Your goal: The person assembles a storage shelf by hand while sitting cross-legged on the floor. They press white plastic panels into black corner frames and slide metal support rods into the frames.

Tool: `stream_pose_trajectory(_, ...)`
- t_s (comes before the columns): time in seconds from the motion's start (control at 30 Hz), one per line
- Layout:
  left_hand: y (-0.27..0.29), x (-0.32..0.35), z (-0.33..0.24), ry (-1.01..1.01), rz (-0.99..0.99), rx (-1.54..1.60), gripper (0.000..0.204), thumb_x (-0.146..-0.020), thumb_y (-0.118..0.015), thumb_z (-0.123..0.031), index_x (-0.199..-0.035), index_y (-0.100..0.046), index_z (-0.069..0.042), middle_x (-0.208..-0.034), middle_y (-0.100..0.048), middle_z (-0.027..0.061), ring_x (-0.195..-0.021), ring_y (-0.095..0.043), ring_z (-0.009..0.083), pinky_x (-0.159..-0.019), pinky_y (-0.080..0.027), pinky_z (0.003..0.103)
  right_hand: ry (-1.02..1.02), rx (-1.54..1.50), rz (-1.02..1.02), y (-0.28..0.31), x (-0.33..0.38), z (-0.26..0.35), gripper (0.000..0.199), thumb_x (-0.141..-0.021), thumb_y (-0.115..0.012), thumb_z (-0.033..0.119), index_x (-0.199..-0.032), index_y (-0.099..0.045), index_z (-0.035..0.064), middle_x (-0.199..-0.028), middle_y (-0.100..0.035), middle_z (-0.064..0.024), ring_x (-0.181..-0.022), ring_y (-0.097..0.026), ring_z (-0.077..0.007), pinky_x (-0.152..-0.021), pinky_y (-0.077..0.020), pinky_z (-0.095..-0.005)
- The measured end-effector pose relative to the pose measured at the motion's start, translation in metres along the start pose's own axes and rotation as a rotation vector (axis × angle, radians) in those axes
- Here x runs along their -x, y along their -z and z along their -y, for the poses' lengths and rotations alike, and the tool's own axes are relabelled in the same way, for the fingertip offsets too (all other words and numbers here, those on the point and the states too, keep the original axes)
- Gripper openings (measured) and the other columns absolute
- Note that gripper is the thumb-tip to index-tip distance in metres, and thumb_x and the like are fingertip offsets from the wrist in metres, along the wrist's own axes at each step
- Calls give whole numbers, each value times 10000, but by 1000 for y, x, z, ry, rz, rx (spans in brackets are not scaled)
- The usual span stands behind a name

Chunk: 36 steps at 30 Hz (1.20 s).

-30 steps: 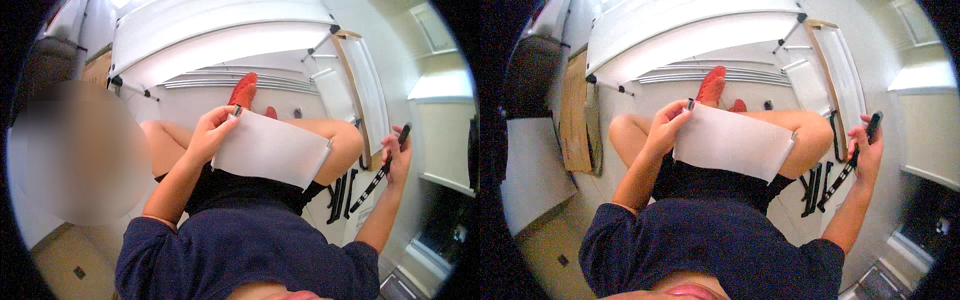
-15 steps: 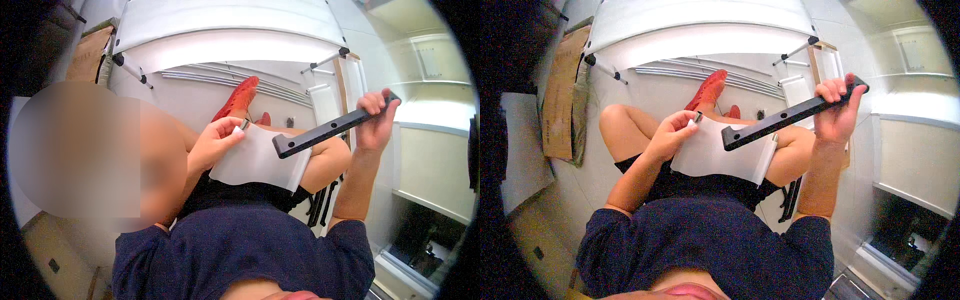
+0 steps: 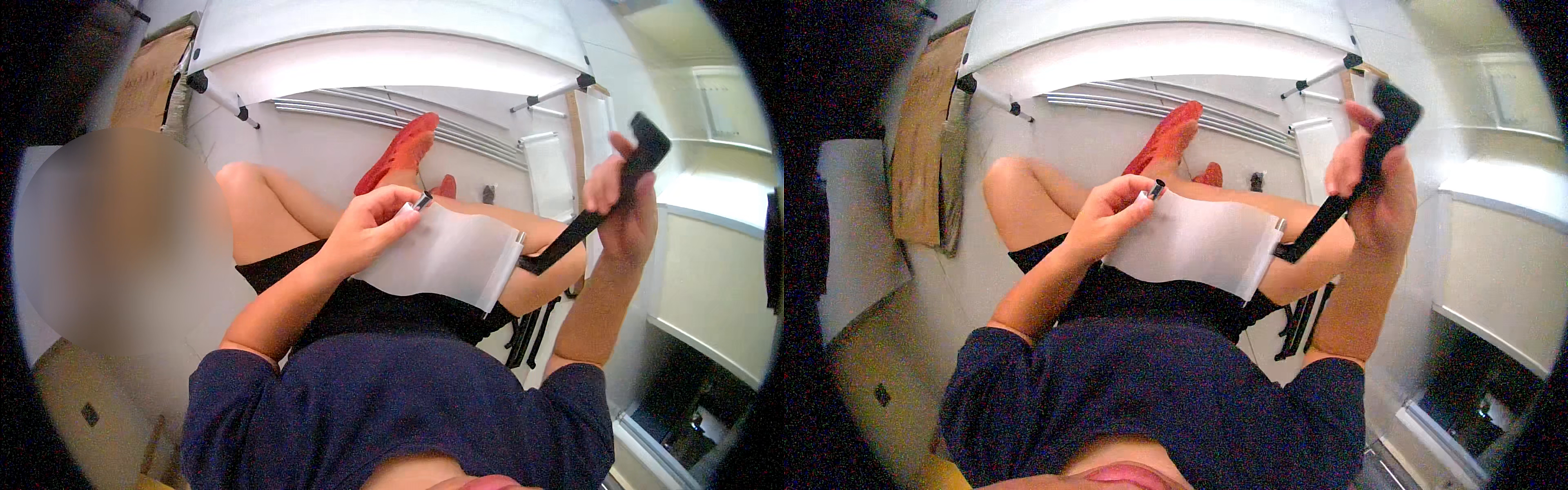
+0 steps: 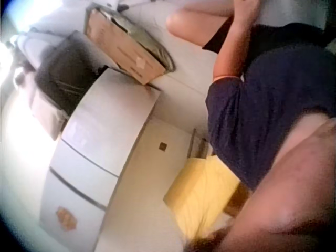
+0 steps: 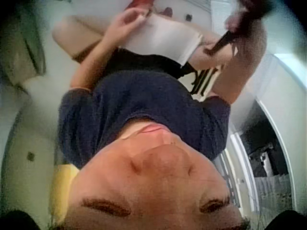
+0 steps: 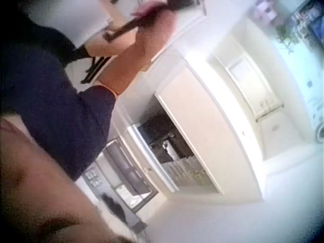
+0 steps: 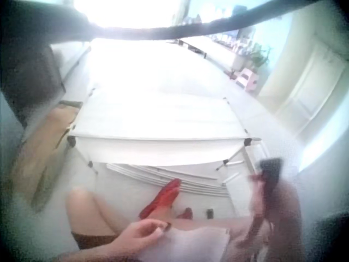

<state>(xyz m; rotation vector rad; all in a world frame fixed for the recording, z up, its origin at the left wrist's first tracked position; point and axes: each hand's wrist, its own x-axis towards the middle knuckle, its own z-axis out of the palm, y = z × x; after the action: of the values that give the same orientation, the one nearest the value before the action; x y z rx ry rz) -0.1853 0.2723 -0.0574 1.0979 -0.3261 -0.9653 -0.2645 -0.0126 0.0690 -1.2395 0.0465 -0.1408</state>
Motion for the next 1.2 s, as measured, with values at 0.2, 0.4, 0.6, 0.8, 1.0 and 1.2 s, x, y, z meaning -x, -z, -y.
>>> stream_pose_trajectory(0.2,-9,8,-8,-87,-22,-164,167,-881,-556,-101,-1026,-551,-19,-886,-568,-19,-820,-510,42,-726,-421,199,-476,618,128,-56,-8,-41,344,-934,-444,219,-1212,-454,17,-698,-532,-8,-509,-453,-47,-437,-366,-180)
stream_pose_trajectory(0.4,-8,13,-21,-90,-44,-201,147,-880,-549,-88,-1006,-547,-13,-852,-546,-36,-751,-487,28,-656,-403,178,-653,423,222,-61,-13,-54,347,-944,-422,228,-1229,-465,36,-641,-517,-6,-457,-426,-42,-406,-344,-177)
stream_pose_trajectory(0.6,-10,11,-23,-93,-60,-211,152,-879,-554,-94,-997,-562,3,-823,-547,-33,-722,-480,26,-624,-392,176,-730,340,265,-63,-17,-53,336,-948,-424,215,-1250,-466,74,-634,-507,20,-480,-424,-36,-411,-347,-185)
stream_pose_trajectory(0.8,-12,13,-20,-72,-102,-194,162,-872,-568,-98,-981,-585,21,-795,-554,-37,-711,-484,26,-612,-396,180,-536,667,276,-72,-11,-50,352,-928,-441,165,-1260,-462,52,-636,-491,6,-485,-385,-36,-422,-307,-187)
stream_pose_trajectory(1.0,-14,12,-14,-73,-133,-194,154,-865,-574,-105,-958,-599,15,-777,-551,-46,-694,-477,24,-598,-391,182,-536,842,305,-80,-14,-48,341,-915,-452,132,-1245,-486,52,-663,-512,3,-559,-449,-58,-503,-383,-214)
stream_pose_trajectory(1.2,-15,10,-13,-106,-185,-294,154,-862,-571,-124,-917,-609,14,-762,-559,-45,-695,-489,30,-597,-398,190,-517,880,348,-78,-15,-57,348,-913,-451,124,-1253,-473,56,-659,-506,0,-604,-471,-63,-554,-412,-219)
